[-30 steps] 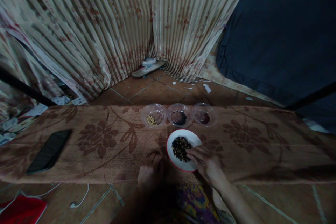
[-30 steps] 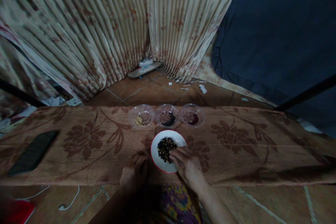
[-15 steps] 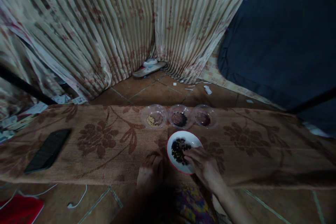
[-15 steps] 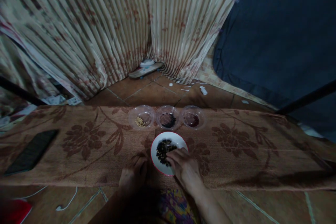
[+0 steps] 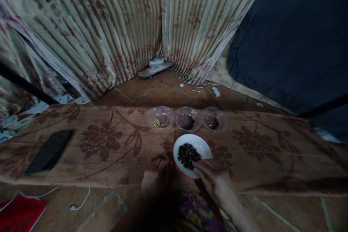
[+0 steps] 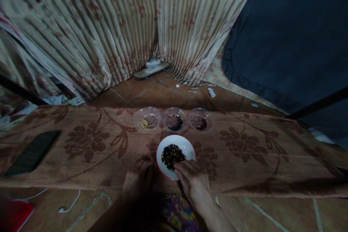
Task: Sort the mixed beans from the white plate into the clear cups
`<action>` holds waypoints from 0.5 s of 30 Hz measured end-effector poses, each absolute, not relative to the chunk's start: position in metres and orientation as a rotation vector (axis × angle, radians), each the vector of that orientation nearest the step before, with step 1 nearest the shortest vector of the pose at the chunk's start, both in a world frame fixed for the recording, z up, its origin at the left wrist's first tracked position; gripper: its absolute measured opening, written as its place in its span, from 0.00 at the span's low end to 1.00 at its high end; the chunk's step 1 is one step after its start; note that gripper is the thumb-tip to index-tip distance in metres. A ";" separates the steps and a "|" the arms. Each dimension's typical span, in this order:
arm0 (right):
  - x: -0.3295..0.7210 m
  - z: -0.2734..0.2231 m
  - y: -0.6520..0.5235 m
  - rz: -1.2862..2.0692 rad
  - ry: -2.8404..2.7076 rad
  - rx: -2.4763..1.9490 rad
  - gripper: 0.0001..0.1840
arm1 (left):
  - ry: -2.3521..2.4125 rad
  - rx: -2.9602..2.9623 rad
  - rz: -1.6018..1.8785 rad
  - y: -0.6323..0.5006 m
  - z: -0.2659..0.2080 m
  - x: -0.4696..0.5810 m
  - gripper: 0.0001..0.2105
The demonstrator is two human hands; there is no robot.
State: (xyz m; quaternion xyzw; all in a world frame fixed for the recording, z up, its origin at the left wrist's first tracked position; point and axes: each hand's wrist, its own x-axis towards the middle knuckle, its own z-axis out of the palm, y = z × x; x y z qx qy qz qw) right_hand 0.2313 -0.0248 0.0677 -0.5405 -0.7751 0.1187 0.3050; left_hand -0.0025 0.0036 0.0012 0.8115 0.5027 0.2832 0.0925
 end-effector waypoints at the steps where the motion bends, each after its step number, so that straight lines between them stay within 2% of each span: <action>1: 0.224 0.070 -0.028 0.353 -2.062 -1.384 0.09 | 1.488 2.406 0.837 0.004 0.001 -0.002 0.06; 5: 0.218 0.078 -0.036 0.409 -2.050 -1.320 0.09 | 1.467 2.401 0.833 0.004 0.002 -0.002 0.06; 11: 0.252 0.073 -0.037 0.182 -1.973 -1.588 0.10 | 1.477 2.414 0.821 0.004 -0.002 -0.004 0.06; 15: 0.234 0.075 -0.044 0.296 -2.051 -1.527 0.10 | 1.498 2.428 0.808 0.003 -0.004 -0.003 0.07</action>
